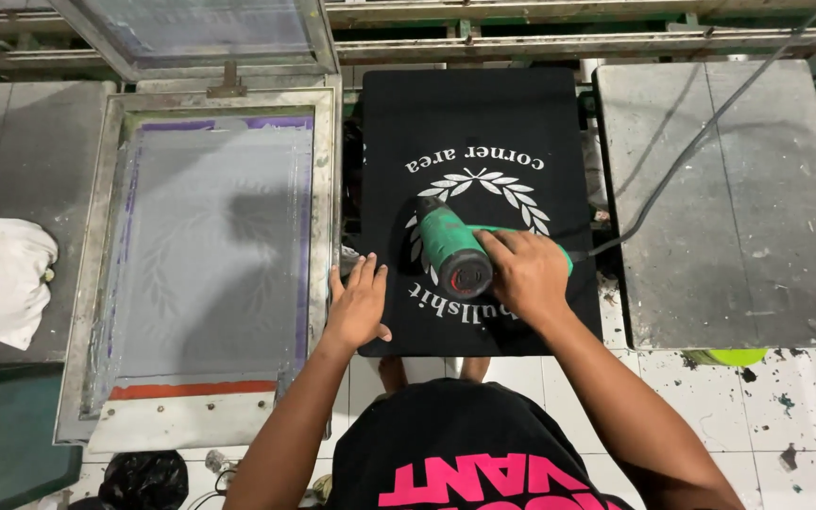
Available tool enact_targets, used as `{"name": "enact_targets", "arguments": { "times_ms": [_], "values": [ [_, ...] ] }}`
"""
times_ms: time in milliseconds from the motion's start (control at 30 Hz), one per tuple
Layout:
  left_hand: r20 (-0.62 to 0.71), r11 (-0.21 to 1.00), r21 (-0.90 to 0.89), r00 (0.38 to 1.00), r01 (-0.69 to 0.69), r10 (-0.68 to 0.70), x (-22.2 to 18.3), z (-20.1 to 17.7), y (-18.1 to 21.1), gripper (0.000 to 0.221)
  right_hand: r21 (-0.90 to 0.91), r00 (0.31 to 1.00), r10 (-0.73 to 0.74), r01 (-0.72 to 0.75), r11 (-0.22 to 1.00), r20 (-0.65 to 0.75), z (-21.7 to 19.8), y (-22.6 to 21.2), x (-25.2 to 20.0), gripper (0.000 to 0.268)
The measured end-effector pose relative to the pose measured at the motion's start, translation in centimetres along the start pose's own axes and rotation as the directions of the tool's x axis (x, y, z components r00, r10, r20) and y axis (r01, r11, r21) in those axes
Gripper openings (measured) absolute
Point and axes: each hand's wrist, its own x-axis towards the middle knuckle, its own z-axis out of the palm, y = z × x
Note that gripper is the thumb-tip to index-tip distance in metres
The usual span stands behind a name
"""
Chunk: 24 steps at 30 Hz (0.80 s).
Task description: Drying screen-printed ink on a black t-shirt using a handheld heat gun at a screen printing station.
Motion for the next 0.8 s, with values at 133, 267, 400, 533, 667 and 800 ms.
{"name": "enact_targets", "arguments": {
  "times_ms": [133, 267, 400, 533, 667, 800],
  "values": [
    [-0.004, 1.000, 0.000, 1.000, -0.016, 0.016, 0.2, 0.4, -0.3, 0.117, -0.014, 0.999, 0.001, 0.000, 1.000, 0.034, -0.4, 0.4, -1.9, 0.051],
    [-0.014, 0.999, 0.022, 1.000, -0.027, 0.027, 0.4, 1.0, -0.7, 0.118, -0.033, 0.998, 0.032, -0.030, 0.999, 0.062, -1.4, 1.2, -2.9, 0.054],
    [-0.023, 0.999, 0.031, 0.999, -0.045, 0.045, 0.4, 1.1, -0.8, 0.118, -0.114, 0.995, 0.083, -0.076, 0.991, 0.053, -1.9, 2.9, -3.7, 0.055],
    [-0.030, 0.998, 0.016, 0.997, -0.065, 0.065, 0.4, 1.1, -0.9, 0.118, -0.146, 0.992, 0.122, -0.119, 0.982, 0.011, -2.6, 4.1, -4.1, 0.054],
    [-0.014, 0.998, 0.012, 0.998, -0.054, 0.055, 0.3, 0.7, -0.8, 0.118, -0.212, 0.986, 0.161, -0.165, 0.963, -0.036, -2.6, 5.3, -5.0, 0.056],
    [-0.013, 0.999, 0.004, 0.999, -0.052, 0.052, 0.6, 1.2, -1.1, 0.120, -0.183, 0.983, 0.182, -0.184, 0.966, -0.029, -4.3, 5.2, -5.2, 0.050]
  ]
}}
